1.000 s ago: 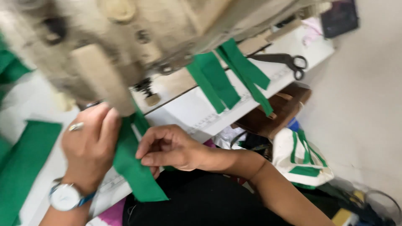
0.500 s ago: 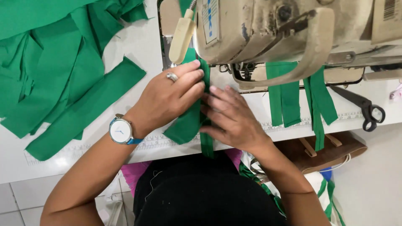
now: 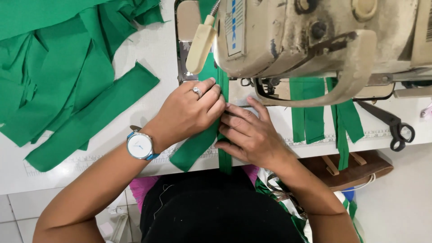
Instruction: Sewing green fabric strips using an industrial sewing machine on a factory floor.
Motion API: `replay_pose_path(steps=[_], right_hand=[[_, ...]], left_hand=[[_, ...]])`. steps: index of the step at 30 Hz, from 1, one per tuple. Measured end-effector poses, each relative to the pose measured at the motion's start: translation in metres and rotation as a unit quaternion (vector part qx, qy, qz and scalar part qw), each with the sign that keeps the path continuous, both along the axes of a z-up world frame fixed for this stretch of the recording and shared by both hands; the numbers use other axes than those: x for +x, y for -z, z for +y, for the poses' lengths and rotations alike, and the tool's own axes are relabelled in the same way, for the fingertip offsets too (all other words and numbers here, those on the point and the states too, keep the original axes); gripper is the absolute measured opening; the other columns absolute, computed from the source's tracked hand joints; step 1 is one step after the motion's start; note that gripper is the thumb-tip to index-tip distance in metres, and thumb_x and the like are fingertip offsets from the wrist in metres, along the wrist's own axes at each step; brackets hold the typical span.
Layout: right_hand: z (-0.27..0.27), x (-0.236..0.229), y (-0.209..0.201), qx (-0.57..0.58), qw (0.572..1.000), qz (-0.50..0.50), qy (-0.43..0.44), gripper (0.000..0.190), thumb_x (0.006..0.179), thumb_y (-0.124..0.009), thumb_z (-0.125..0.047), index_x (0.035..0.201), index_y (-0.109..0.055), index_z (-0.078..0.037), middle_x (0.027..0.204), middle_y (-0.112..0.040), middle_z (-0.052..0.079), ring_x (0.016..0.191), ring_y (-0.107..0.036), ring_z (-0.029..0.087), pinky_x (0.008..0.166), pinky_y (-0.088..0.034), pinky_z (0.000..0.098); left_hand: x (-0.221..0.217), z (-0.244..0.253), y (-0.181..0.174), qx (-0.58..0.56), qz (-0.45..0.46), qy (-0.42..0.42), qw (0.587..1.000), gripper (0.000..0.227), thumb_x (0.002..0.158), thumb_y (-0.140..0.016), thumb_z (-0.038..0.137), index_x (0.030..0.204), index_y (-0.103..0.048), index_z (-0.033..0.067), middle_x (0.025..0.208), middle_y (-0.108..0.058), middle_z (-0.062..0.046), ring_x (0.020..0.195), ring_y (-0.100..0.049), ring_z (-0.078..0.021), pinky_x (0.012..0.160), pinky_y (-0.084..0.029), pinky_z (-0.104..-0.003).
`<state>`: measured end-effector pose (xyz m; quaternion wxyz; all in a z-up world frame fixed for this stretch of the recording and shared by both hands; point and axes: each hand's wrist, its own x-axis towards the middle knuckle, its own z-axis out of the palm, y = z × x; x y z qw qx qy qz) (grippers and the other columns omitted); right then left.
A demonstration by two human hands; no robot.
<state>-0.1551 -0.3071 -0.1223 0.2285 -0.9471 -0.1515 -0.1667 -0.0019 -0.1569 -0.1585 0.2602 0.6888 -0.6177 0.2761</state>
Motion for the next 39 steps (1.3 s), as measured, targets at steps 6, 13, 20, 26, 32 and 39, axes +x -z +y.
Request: replay_pose_path(steps=[6,13,20,26,32,39], right_hand=[[-0.006,0.012,-0.003,-0.014,1.000,-0.001,-0.011,0.029,0.096,-0.074,-0.039,0.093,-0.071,-0.011,0.114,-0.073,0.006,0.120,-0.068,0.030,0.115,-0.033,0.0610],[-0.021,0.026,0.001,-0.037,0.999,0.005,-0.034,0.029,0.095,-0.073,-0.040,0.090,-0.070,-0.011,0.113,-0.074,0.007,0.122,-0.067,0.029,0.119,-0.030,0.0573],[-0.016,0.035,-0.010,0.007,0.999,0.011,-0.030,0.026,0.093,-0.079,-0.033,0.096,-0.075,-0.007,0.114,-0.074,0.010,0.118,-0.068,0.035,0.108,-0.052,0.0498],[-0.008,0.015,-0.010,-0.011,1.000,-0.009,-0.026,0.027,0.094,-0.077,-0.038,0.097,-0.075,-0.011,0.111,-0.073,0.008,0.115,-0.068,0.031,0.116,-0.032,0.0603],[-0.005,0.002,-0.007,-0.019,1.000,0.010,-0.022,0.026,0.094,-0.076,-0.036,0.095,-0.073,-0.011,0.112,-0.073,0.006,0.114,-0.069,0.028,0.116,-0.032,0.0622],[-0.014,0.012,-0.002,-0.024,0.999,0.010,-0.028,0.025,0.097,-0.074,-0.038,0.091,-0.071,-0.013,0.113,-0.074,0.005,0.117,-0.069,0.026,0.118,-0.028,0.0611]], left_hand=[[0.005,-0.009,0.006,-0.029,0.016,-0.020,0.999,0.015,0.103,-0.059,0.015,0.097,-0.067,0.0046,0.091,-0.064,-0.014,0.091,-0.069,-0.0311,0.077,-0.056,-0.037],[0.015,-0.006,0.008,-0.034,-0.023,-0.063,0.997,0.023,0.104,-0.053,0.015,0.083,-0.060,0.0097,0.077,-0.048,-0.004,0.083,-0.066,-0.0261,0.069,-0.050,-0.034],[0.018,-0.007,-0.013,-0.044,-0.074,-0.041,0.995,0.015,0.099,-0.052,0.005,0.087,-0.060,0.0063,0.078,-0.046,-0.010,0.069,-0.054,-0.0297,0.065,-0.045,-0.038],[0.007,-0.008,-0.017,-0.042,-0.061,0.029,0.997,0.017,0.100,-0.052,0.006,0.089,-0.065,0.0040,0.088,-0.058,-0.016,0.085,-0.064,-0.0340,0.069,-0.050,-0.037],[0.001,0.000,0.000,-0.017,-0.031,0.022,0.999,0.017,0.100,-0.058,0.013,0.089,-0.065,0.0026,0.084,-0.058,-0.016,0.081,-0.065,-0.0346,0.066,-0.049,-0.039],[0.009,-0.004,-0.001,0.001,-0.057,-0.003,0.998,0.016,0.102,-0.059,0.014,0.093,-0.066,0.0034,0.089,-0.061,-0.017,0.087,-0.068,-0.0358,0.072,-0.052,-0.040]])
